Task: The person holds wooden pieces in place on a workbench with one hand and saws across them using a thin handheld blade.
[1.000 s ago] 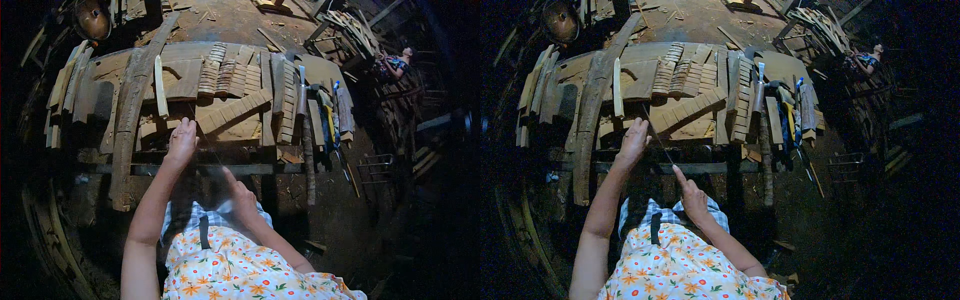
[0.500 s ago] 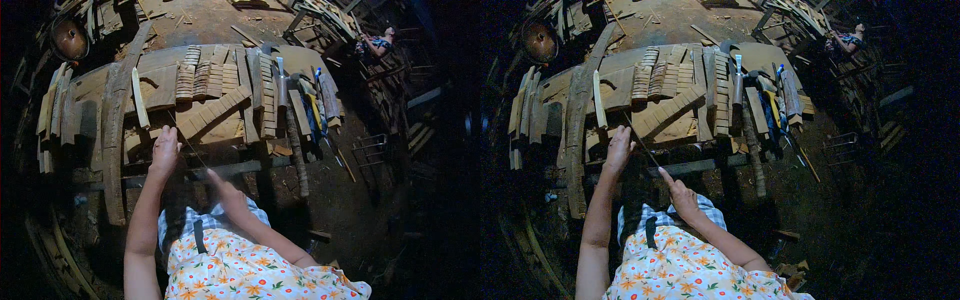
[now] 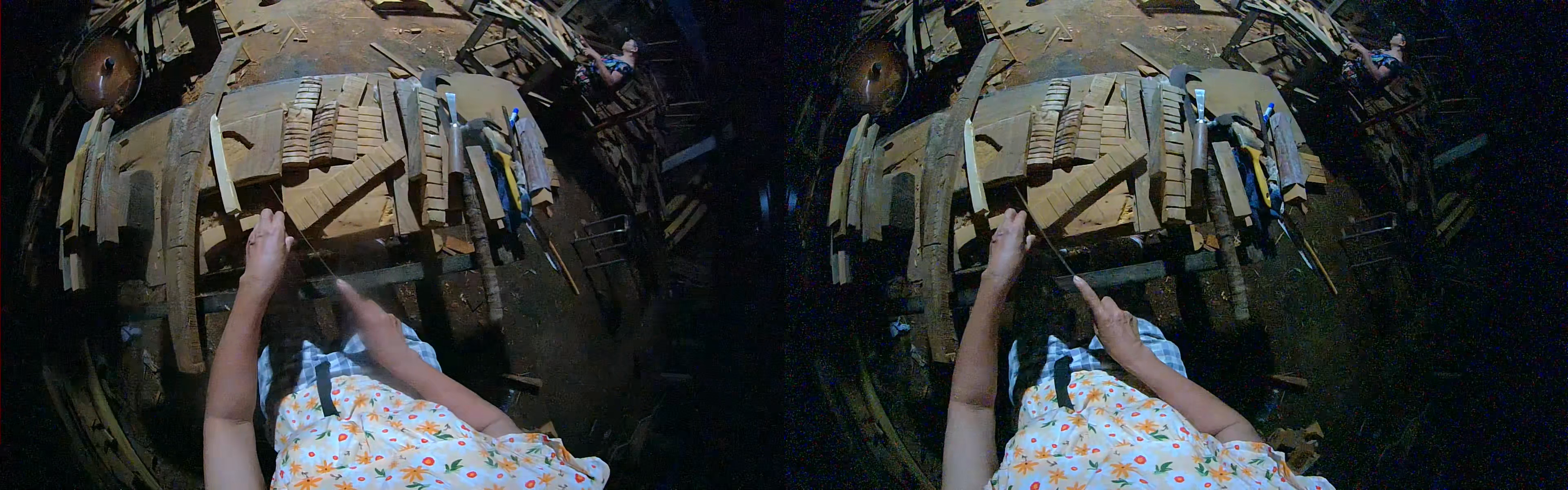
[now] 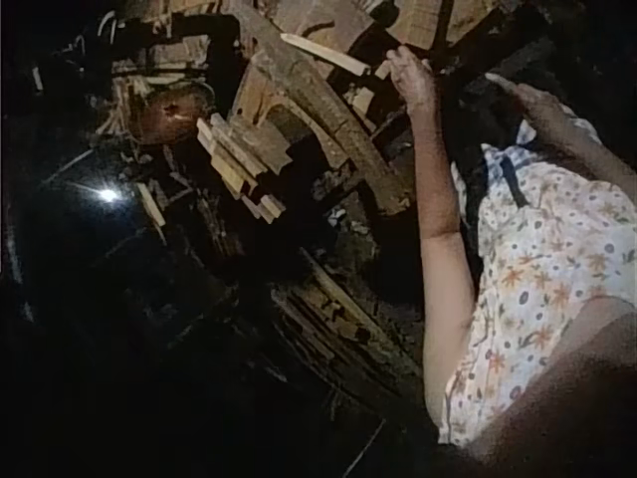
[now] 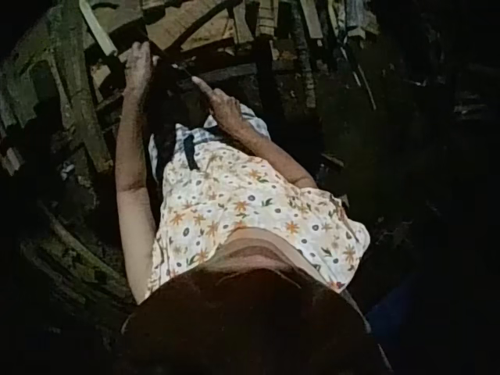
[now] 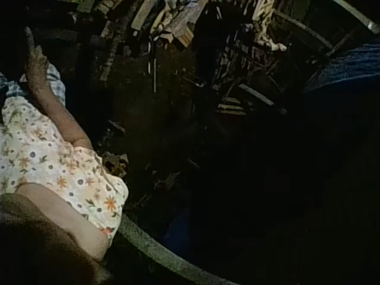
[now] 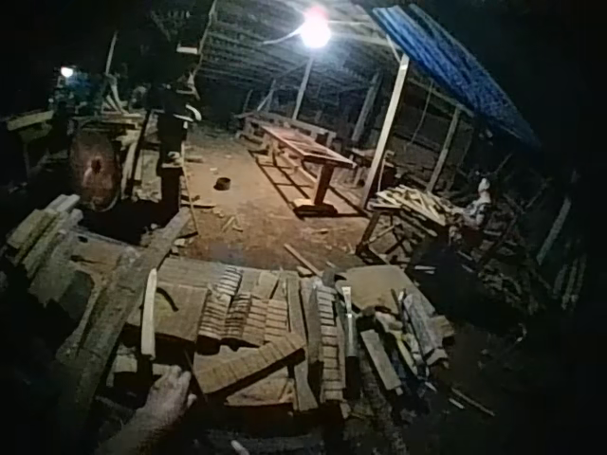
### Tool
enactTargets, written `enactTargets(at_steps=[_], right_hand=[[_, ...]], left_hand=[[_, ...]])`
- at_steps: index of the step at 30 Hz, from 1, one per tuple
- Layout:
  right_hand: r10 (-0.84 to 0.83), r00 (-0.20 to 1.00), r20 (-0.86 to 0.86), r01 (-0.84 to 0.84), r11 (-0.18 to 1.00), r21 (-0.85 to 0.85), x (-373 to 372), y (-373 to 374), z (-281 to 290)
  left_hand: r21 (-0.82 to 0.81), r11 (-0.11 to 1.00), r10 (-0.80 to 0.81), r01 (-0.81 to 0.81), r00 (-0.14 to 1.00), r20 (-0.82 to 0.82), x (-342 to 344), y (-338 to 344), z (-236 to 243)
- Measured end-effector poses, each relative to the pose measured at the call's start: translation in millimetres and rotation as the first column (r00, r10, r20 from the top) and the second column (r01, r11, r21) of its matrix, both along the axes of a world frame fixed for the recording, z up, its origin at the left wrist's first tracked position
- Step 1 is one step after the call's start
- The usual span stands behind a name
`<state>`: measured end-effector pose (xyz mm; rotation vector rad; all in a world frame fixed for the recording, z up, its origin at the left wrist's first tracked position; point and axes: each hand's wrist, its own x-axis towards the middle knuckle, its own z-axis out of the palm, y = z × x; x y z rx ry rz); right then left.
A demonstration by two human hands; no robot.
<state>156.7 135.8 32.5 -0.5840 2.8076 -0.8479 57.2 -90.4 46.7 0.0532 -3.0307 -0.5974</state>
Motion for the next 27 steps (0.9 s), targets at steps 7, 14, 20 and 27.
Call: enactTargets(at_steps=[7,14,20,27], right_hand=[[-0.002,0.998,-0.06,0.004,1.0,0.03,-5,-7,-9],[-0.001,1.0,-0.022,0.001,1.0,-0.007,3,3,-5],[-0.014,0.998,-0.067,0.015,1.0,0.022,-7,-8,-2],[-0.001,1.0,-0.014,0.001,1.0,0.02,3,4,-4]], left_hand=[[0.003,1.0,-0.012,0.012,1.0,-0.011,0,-1,-2],[-0.005,1.0,-0.01,0.01,0.999,0.032,0,0,2],[-0.005,1.0,0.001,-0.001,0.999,0.032,0,2,5],[0.011,1.0,0.011,-0.011,0.998,0.055,1,-1,2]])
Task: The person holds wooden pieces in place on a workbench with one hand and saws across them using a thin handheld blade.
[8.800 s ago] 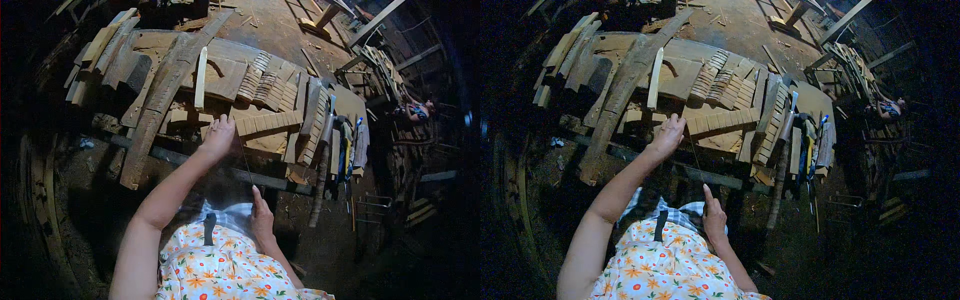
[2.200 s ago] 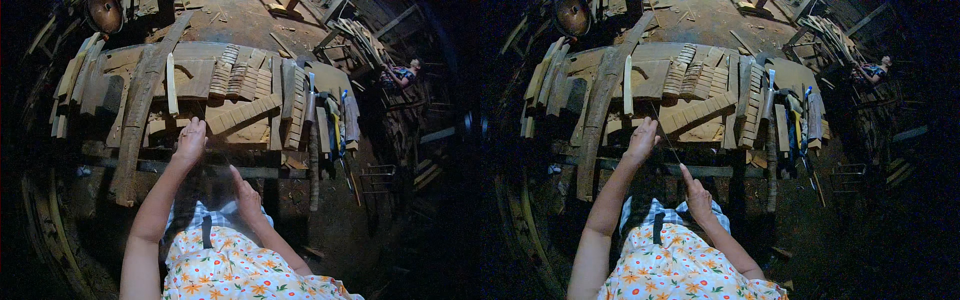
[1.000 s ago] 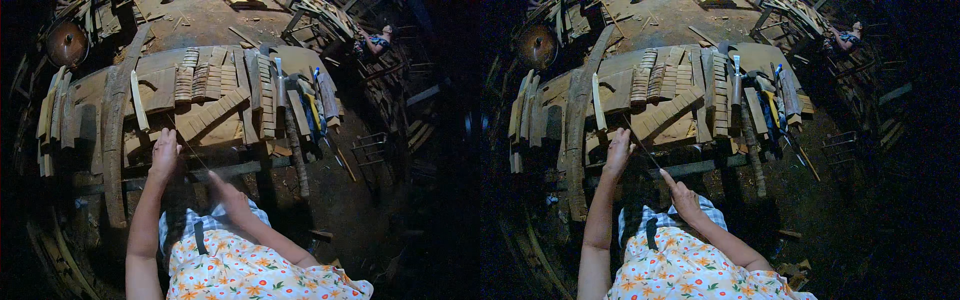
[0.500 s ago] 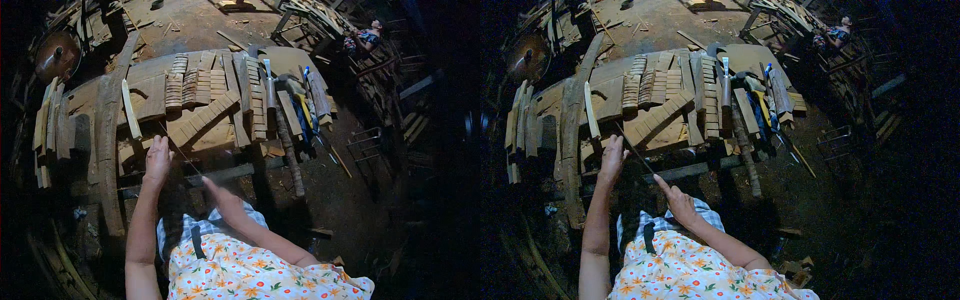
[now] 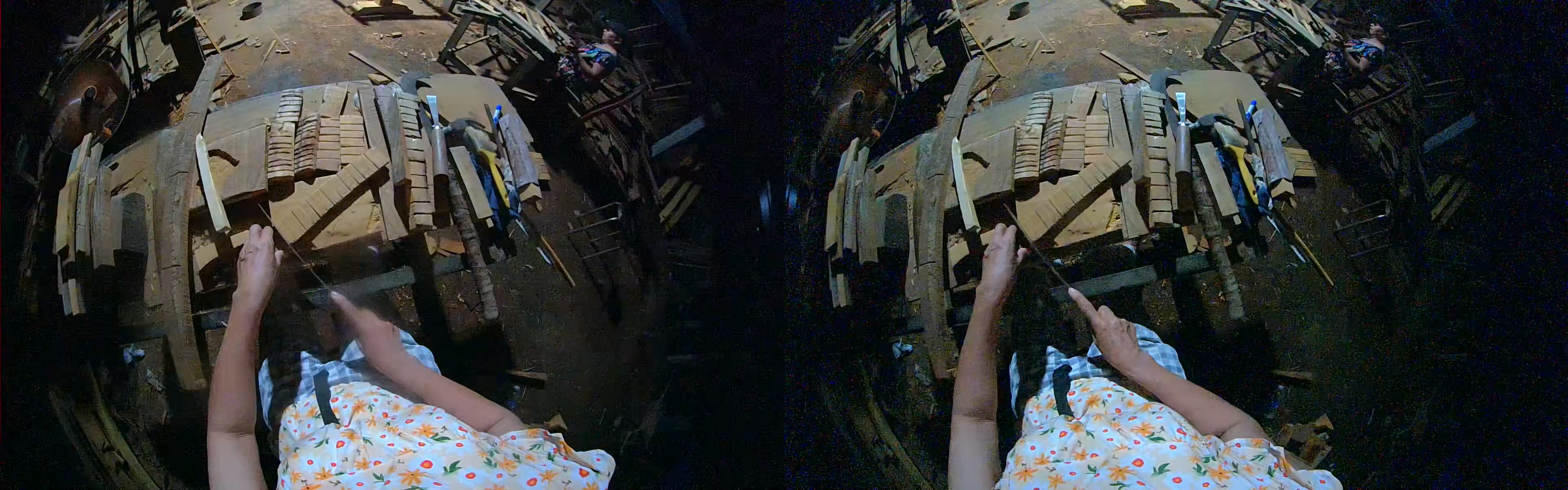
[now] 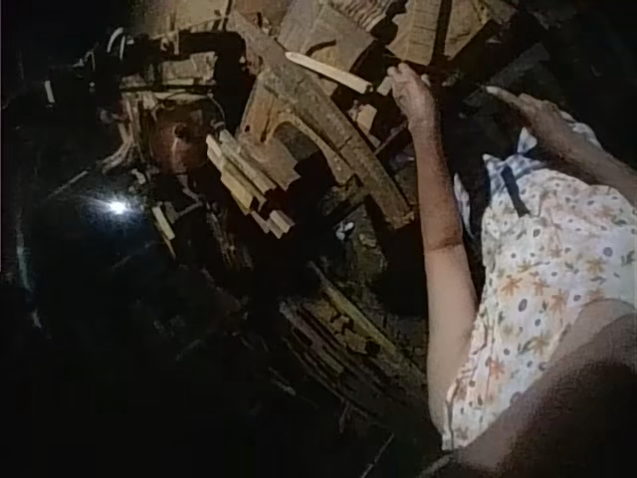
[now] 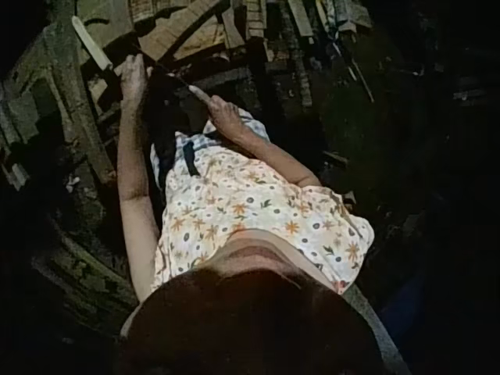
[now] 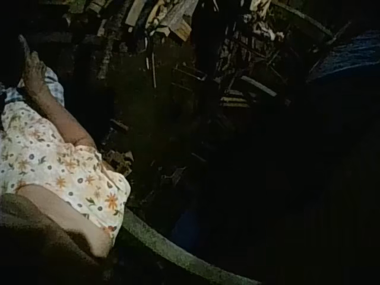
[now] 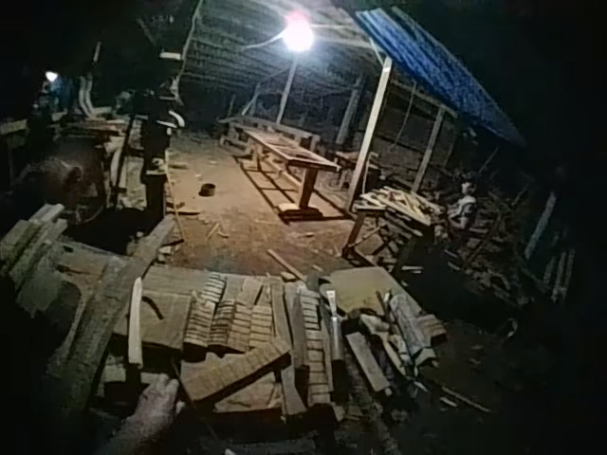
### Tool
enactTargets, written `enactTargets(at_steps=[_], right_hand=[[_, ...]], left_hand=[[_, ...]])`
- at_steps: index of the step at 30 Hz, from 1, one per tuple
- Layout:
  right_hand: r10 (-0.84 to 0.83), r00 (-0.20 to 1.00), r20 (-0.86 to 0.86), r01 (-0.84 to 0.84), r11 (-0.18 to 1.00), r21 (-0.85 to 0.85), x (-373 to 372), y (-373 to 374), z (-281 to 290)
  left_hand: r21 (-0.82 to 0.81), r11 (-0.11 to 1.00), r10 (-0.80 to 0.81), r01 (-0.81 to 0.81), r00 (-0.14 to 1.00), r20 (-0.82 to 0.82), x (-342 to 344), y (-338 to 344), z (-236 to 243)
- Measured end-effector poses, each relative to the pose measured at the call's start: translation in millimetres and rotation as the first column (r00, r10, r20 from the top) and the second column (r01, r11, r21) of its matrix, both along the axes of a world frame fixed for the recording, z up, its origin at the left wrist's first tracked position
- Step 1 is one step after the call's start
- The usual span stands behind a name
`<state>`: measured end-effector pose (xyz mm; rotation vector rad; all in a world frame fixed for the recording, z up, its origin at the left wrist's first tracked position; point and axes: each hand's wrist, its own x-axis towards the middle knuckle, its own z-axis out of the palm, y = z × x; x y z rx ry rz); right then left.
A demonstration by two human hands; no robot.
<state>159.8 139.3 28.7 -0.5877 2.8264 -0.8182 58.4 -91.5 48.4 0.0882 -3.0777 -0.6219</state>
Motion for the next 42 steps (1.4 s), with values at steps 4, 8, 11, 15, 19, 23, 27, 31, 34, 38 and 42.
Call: enactTargets(at_steps=[4,8,11,15,19,23,27,31,34,38,42], right_hand=[[-0.02,0.981,0.195,0.016,1.0,0.02,-4,-5,10],[-0.029,0.986,0.162,0.028,1.0,0.008,-11,-11,6],[-0.034,0.99,0.135,0.032,0.999,0.018,-9,-9,5],[-0.03,0.987,0.157,0.025,0.999,0.034,-3,-3,8],[-0.025,0.991,0.128,0.023,0.999,0.023,-3,-7,10],[-0.038,0.992,0.118,0.039,0.999,-0.009,-8,-12,8],[-0.031,0.99,0.137,0.034,0.999,-0.014,-2,-3,4],[-0.014,1.0,-0.016,0.013,0.999,-0.031,4,1,2],[-0.016,1.0,0.01,0.016,0.999,-0.039,0,-5,-2],[-0.045,0.993,0.107,0.046,0.999,-0.008,-8,-12,-1],[-0.011,0.999,-0.041,0.01,0.999,-0.036,0,-3,-3]], left_hand=[[-0.008,1.0,0.004,-0.004,1.0,-0.014,-1,2,0],[-0.015,1.0,-0.021,0.02,0.997,-0.07,-1,3,-1],[-0.02,0.999,-0.032,0.031,0.996,-0.082,1,0,-4],[-0.023,1.0,-0.013,0.012,1.0,-0.014,1,0,-3],[-0.024,1.0,-0.017,0.016,0.999,-0.03,0,3,1],[-0.012,1.0,0.003,-0.003,1.0,-0.025,-2,5,2],[-0.003,1.0,0.0,0.0,0.999,-0.038,-1,2,-3],[-0.015,1.0,-0.009,0.009,1.0,0.001,-2,1,-3],[-0.011,1.0,-0.003,0.002,1.0,-0.027,-1,2,-2],[-0.016,1.0,-0.027,0.026,0.997,-0.074,0,-1,-9],[0.0,0.999,-0.033,0.033,0.999,-0.034,-2,-2,-9]])
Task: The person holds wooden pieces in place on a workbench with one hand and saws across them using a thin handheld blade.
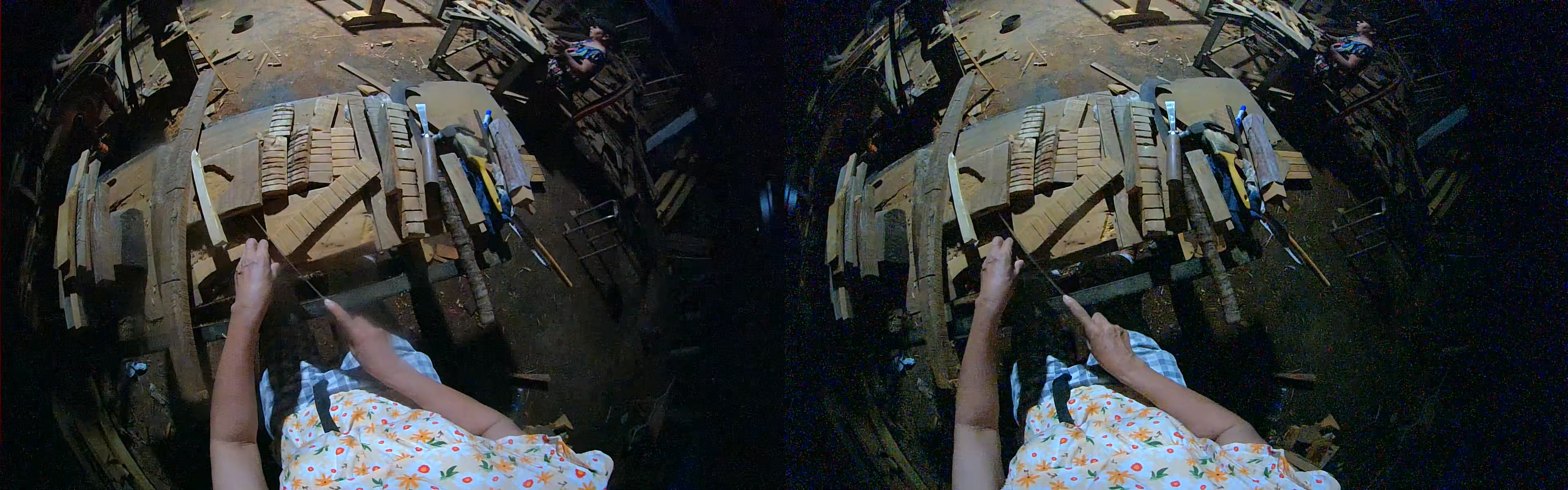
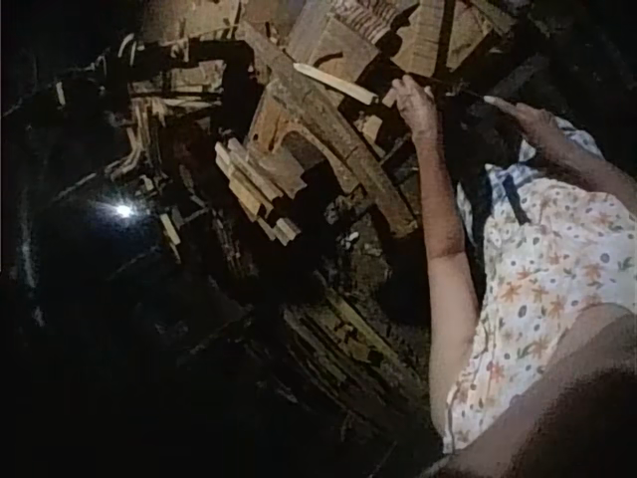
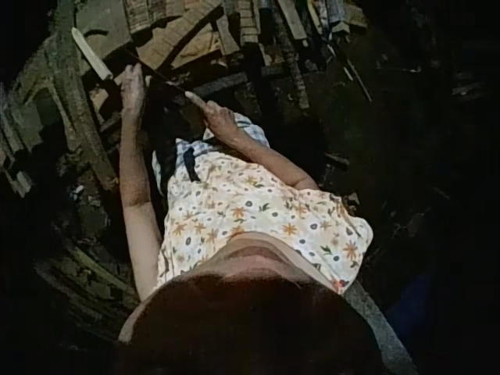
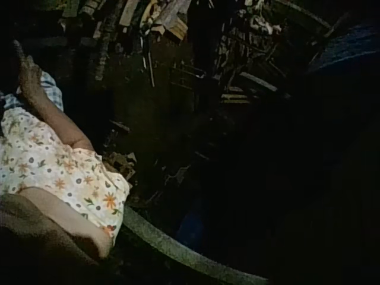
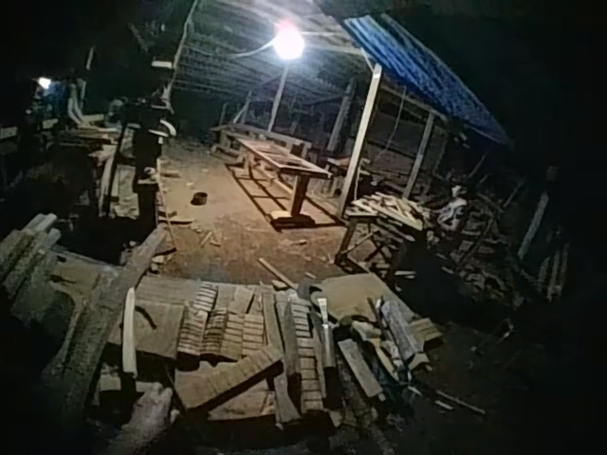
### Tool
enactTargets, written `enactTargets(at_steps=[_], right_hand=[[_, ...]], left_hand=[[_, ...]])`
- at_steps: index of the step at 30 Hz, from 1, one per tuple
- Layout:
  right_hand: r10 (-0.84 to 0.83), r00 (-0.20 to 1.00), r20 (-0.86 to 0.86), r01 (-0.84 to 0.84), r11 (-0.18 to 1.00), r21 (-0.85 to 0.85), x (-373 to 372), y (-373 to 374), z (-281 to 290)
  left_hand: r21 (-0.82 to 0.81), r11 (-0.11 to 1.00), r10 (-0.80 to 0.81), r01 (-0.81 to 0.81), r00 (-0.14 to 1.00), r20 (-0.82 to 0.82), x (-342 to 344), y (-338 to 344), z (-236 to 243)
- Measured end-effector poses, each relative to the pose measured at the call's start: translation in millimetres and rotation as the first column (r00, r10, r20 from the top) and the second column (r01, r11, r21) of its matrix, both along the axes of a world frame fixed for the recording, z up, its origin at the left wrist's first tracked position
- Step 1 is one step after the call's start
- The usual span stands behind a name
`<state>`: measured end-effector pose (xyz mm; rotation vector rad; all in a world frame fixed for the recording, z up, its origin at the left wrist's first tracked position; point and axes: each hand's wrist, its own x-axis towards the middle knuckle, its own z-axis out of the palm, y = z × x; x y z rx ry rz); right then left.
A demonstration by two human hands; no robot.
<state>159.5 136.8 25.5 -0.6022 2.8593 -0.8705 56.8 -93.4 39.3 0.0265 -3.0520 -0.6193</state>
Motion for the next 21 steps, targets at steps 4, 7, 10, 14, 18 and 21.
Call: enactTargets(at_steps=[4,7,10,14,18,21], right_hand=[[0.017,0.999,0.032,-0.018,1.0,0.023,4,3,4],[0.003,1.0,0.007,-0.003,1.0,0.015,-1,-4,4],[-0.011,0.999,-0.04,0.011,1.0,0.003,-13,-14,-7],[0.0,0.999,-0.042,0.001,0.999,0.039,-10,-8,-3],[0.007,1.0,-0.005,-0.007,0.998,0.07,4,6,5],[0.01,1.0,0.017,-0.011,0.998,0.058,5,3,7]], left_hand=[[-0.017,1.0,0.017,-0.016,0.999,0.037,1,0,4],[-0.017,1.0,0.025,-0.025,1.0,0.0,1,2,4],[-0.025,1.0,0.015,-0.018,0.997,-0.08,1,4,3],[-0.005,1.0,0.005,-0.005,0.999,-0.045,2,2,1],[-0.001,1.0,0.021,-0.021,1.0,-0.014,3,1,2],[0.001,1.0,0.018,-0.018,0.999,-0.027,3,-1,3]])
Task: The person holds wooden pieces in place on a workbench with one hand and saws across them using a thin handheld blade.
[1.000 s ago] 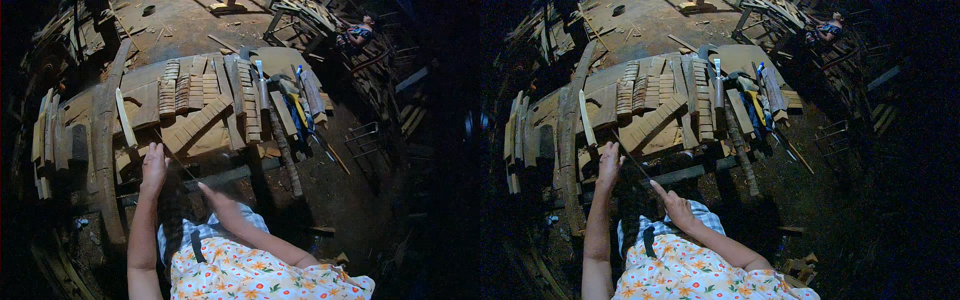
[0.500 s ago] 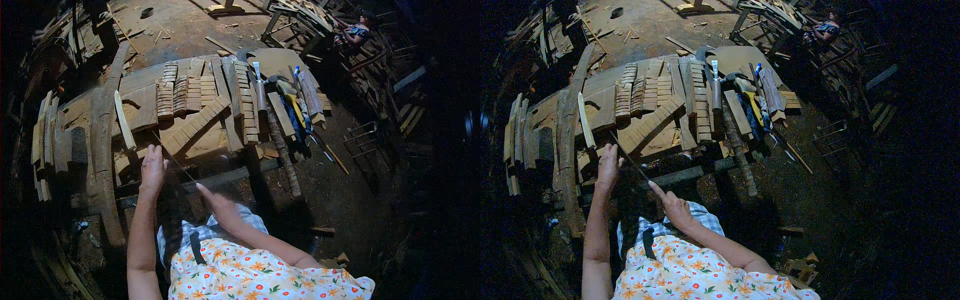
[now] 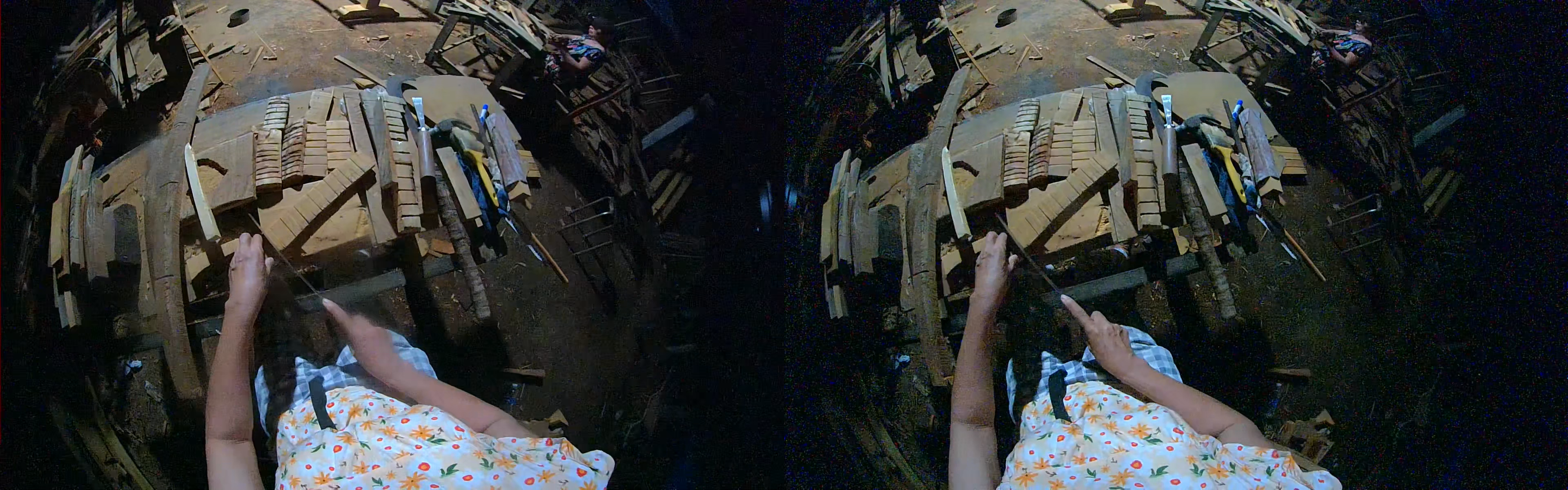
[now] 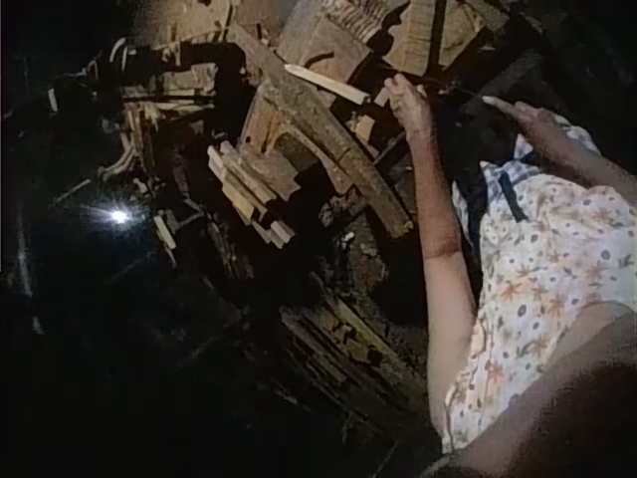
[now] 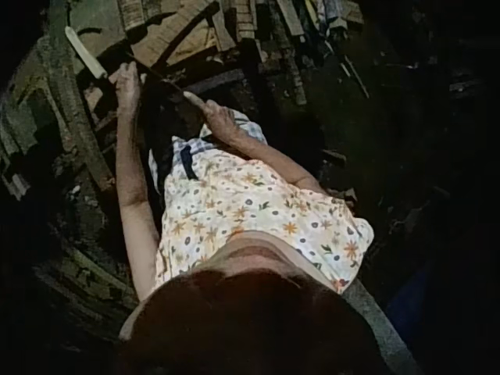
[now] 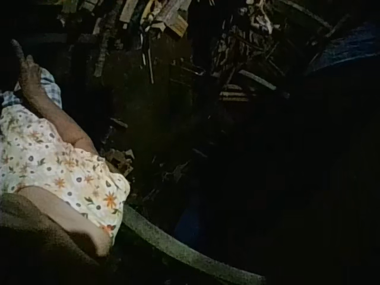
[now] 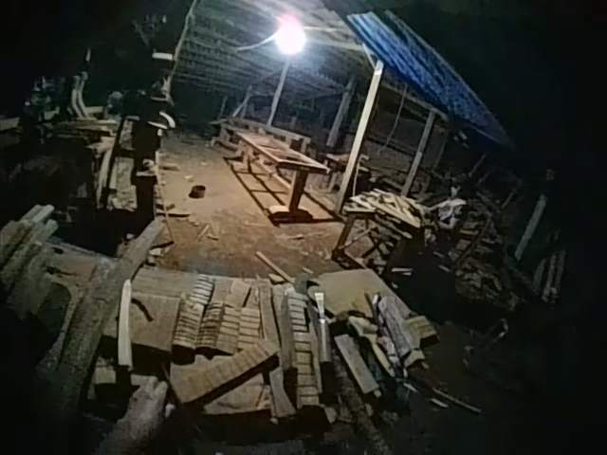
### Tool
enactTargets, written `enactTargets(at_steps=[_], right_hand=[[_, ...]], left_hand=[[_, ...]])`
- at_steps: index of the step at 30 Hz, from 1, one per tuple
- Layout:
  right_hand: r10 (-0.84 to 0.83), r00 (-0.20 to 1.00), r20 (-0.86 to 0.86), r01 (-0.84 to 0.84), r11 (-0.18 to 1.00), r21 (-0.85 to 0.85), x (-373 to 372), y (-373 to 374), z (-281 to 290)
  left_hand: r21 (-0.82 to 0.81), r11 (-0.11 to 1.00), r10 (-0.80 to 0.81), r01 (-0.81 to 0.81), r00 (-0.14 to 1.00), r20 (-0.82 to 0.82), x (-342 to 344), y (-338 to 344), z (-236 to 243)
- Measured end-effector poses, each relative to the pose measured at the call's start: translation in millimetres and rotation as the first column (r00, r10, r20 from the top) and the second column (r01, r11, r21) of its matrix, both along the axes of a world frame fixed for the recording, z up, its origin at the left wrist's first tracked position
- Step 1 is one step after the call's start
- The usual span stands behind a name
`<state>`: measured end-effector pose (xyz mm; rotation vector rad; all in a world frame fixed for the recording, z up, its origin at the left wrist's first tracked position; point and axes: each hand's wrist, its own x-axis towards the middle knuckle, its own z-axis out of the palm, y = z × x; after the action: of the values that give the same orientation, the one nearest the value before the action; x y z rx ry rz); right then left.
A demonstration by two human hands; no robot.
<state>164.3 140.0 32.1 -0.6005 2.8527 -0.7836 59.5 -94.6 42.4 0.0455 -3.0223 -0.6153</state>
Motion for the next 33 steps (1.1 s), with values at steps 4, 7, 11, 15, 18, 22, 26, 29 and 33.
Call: enactTargets(at_steps=[4,7,11,15,18,22,26,29,33], right_hand=[[-0.007,1.0,0.0,0.007,0.997,-0.078,-18,-19,-12],[-0.001,1.0,0.011,0.002,0.999,-0.042,-19,-19,-16],[-0.012,1.0,-0.002,0.012,1.0,-0.016,-12,-6,-4],[0.011,0.998,0.059,-0.014,0.999,0.048,-3,1,0],[0.006,1.0,0.028,-0.007,1.0,0.019,-13,-9,-2],[-0.01,1.0,-0.009,0.01,1.0,0.016,-24,-18,-6],[0.009,1.0,0.029,-0.009,1.0,0.0,-11,-5,1],[-0.015,0.983,0.182,0.007,0.999,0.048,0,8,4],[0.003,0.998,0.055,-0.005,1.0,0.029,-7,-4,-3]], left_hand=[[-0.012,1.0,0.0,0.0,1.0,0.016,-2,6,2],[-0.007,1.0,0.021,-0.02,0.997,0.081,-3,8,5],[0.003,1.0,-0.007,0.007,1.0,0.028,2,2,1],[-0.014,1.0,-0.018,0.018,1.0,-0.016,1,-2,-6],[-0.017,1.0,-0.023,0.023,0.999,-0.039,1,1,-7],[-0.023,0.999,-0.031,0.03,0.998,-0.051,0,3,-7],[-0.006,1.0,-0.009,0.009,1.0,-0.018,1,-1,-9],[-0.007,1.0,-0.006,0.006,1.0,-0.025,1,1,-6],[-0.03,0.999,-0.026,0.023,0.994,-0.106,3,1,-8]])
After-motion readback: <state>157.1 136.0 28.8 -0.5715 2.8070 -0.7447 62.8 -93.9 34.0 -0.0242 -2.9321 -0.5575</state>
